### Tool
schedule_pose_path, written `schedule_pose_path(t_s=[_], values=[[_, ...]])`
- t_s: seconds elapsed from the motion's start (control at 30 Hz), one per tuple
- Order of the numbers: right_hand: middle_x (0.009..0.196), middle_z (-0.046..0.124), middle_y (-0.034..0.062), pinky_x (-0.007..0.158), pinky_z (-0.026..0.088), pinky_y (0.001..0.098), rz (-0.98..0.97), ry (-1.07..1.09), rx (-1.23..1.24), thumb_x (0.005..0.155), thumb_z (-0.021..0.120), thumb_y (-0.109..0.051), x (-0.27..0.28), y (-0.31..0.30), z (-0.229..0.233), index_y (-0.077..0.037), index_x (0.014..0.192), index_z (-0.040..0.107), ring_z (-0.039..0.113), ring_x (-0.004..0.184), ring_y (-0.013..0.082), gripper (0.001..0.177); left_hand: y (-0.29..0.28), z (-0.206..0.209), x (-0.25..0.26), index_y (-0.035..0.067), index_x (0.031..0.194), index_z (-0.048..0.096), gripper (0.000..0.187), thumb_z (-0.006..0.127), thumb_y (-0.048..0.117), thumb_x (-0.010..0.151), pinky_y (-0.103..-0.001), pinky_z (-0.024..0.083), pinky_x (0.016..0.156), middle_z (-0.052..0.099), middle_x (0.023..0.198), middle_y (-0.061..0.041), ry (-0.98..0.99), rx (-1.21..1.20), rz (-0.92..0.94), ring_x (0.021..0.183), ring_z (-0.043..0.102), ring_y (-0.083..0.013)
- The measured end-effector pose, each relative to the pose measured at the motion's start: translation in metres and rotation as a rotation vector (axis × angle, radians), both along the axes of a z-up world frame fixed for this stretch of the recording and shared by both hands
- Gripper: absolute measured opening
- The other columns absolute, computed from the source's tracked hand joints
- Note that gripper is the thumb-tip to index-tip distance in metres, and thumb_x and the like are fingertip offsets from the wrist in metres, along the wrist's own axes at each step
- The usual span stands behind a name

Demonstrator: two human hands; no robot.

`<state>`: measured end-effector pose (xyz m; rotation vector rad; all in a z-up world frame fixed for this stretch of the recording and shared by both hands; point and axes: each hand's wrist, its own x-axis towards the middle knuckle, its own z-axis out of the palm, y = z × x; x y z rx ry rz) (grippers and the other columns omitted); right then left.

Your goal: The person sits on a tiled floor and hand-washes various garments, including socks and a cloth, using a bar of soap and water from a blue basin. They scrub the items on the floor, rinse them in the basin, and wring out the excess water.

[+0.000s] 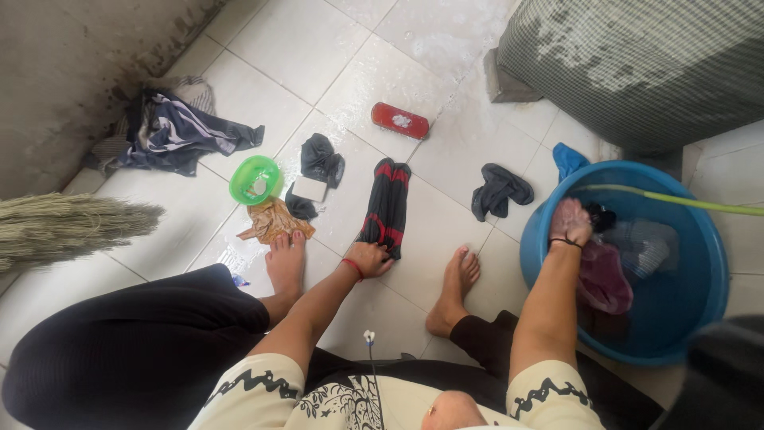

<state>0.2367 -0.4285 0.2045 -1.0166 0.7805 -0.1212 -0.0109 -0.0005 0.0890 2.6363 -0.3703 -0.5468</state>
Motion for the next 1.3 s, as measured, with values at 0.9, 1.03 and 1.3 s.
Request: schedule_pose_path(t_s=[0.9,1.03,1.3], values=[[0.106,0.068,0.0106,0.089,0.053,0.0426,1.128,-0.440,-1.251,0.094,0.074,-0.030,-0.036,0.343,-0.169,-0.015,0.118,0.066,0.065,0.096,0.0315,0.030,-0.001,-0.029,0.046,0.009,0.110,0.066,0.057,0.088,0.038,0.067,-0.047,0.048,0.094,0.059,0.117,-0.015,0.091,-0.106,0.956,0.116,0.055,-0.0333],[0.097,0.072,0.0133,0.076,0.053,0.0378,1.002,-0.529,-1.085,0.098,0.073,-0.024,-0.042,0.327,-0.137,-0.012,0.126,0.064,0.064,0.081,0.0272,0.032,0.014,-0.061,0.058,0.007,0.099,0.069,0.039,0.080,0.036,0.076,-0.044,0.053,0.089,0.066,0.104,-0.015,0.023,-0.384,1.026,0.102,0.063,-0.0342],[0.075,0.069,0.0003,0.069,0.051,0.0269,0.791,-0.480,-0.756,0.094,0.073,-0.026,-0.091,0.331,-0.041,-0.003,0.085,0.071,0.060,0.071,0.0089,0.024,0.017,-0.040,0.103,0.015,0.105,0.066,0.045,0.054,0.058,0.103,-0.053,0.059,0.080,0.059,0.080,-0.001,0.363,-2.063,1.303,0.069,0.059,-0.0218]])
